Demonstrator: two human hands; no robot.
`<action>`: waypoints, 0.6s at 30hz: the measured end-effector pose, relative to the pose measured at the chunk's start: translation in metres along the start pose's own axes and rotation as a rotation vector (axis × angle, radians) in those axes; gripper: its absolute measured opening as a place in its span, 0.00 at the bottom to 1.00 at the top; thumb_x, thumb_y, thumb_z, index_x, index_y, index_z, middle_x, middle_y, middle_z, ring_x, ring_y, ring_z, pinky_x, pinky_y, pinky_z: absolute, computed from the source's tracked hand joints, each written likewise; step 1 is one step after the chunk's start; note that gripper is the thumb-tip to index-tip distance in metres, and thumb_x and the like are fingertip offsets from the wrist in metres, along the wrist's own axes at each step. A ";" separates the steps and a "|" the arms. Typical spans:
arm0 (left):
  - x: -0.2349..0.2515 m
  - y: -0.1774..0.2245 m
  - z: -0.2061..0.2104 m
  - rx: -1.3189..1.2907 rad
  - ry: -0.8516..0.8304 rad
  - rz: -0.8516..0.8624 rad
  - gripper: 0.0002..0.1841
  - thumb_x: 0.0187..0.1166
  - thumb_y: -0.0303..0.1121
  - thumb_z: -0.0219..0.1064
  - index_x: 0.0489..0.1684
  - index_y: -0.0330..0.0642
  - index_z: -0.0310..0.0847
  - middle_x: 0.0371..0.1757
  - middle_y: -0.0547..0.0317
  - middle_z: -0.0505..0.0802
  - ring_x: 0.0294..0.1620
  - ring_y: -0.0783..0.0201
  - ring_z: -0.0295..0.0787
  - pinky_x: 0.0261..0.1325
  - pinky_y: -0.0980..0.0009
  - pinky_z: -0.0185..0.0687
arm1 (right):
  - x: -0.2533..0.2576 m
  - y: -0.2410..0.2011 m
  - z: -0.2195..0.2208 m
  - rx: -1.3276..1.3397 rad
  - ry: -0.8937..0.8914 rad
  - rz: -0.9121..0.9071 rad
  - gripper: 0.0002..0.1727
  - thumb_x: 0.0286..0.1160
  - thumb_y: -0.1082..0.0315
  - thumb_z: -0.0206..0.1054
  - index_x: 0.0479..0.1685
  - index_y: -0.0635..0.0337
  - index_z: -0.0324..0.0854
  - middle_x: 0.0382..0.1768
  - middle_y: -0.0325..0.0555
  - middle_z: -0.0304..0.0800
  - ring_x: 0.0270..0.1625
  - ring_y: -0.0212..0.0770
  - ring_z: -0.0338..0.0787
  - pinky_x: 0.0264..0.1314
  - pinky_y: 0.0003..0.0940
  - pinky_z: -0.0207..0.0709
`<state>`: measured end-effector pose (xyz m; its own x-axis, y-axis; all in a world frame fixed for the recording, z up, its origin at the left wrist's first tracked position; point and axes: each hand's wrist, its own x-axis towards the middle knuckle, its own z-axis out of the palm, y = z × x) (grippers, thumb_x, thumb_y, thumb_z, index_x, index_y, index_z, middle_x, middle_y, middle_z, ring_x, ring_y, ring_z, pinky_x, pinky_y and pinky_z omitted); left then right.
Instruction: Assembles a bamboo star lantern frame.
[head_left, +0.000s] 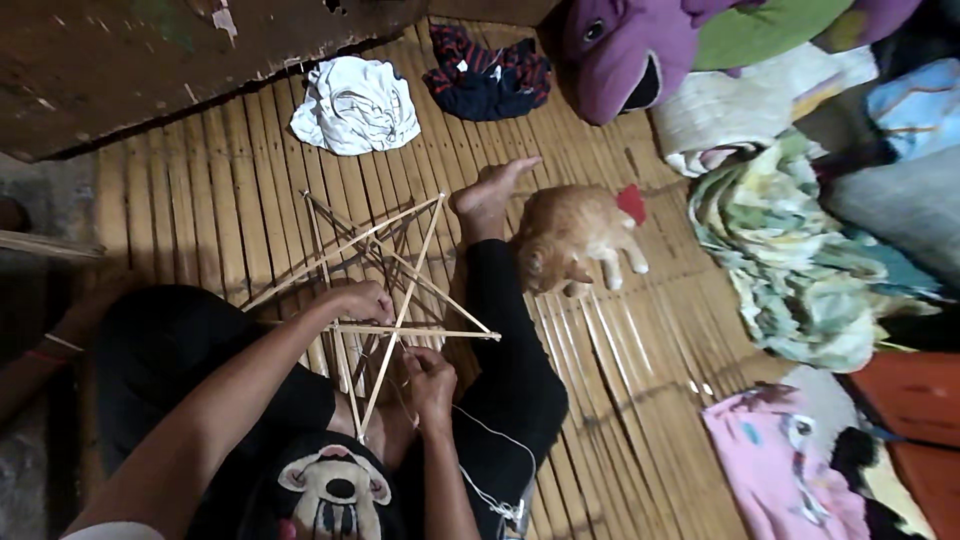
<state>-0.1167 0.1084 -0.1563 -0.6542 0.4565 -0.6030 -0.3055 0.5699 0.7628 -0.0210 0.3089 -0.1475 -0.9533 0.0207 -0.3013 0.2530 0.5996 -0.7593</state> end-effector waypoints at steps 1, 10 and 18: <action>0.000 0.001 0.000 0.022 0.003 0.000 0.08 0.85 0.30 0.67 0.50 0.34 0.88 0.43 0.54 0.91 0.40 0.67 0.84 0.52 0.67 0.80 | 0.000 -0.001 -0.001 0.010 0.003 0.003 0.06 0.74 0.72 0.73 0.42 0.62 0.94 0.42 0.51 0.94 0.49 0.47 0.91 0.59 0.48 0.80; -0.015 0.016 0.007 0.424 0.113 0.018 0.11 0.89 0.31 0.59 0.52 0.39 0.89 0.48 0.47 0.93 0.55 0.47 0.88 0.62 0.44 0.78 | 0.001 0.003 -0.005 0.035 -0.012 -0.008 0.05 0.74 0.74 0.72 0.41 0.64 0.93 0.40 0.51 0.93 0.44 0.42 0.91 0.53 0.41 0.83; -0.033 0.026 0.009 0.387 0.119 -0.016 0.10 0.87 0.32 0.63 0.47 0.40 0.90 0.42 0.50 0.93 0.49 0.51 0.89 0.58 0.47 0.79 | 0.000 0.007 -0.002 -0.029 -0.065 -0.088 0.06 0.73 0.73 0.72 0.42 0.63 0.93 0.40 0.49 0.95 0.45 0.44 0.92 0.66 0.56 0.73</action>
<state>-0.0968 0.1143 -0.1185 -0.7337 0.3762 -0.5659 -0.0484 0.8017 0.5958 -0.0197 0.3144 -0.1514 -0.9588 -0.0840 -0.2715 0.1631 0.6199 -0.7675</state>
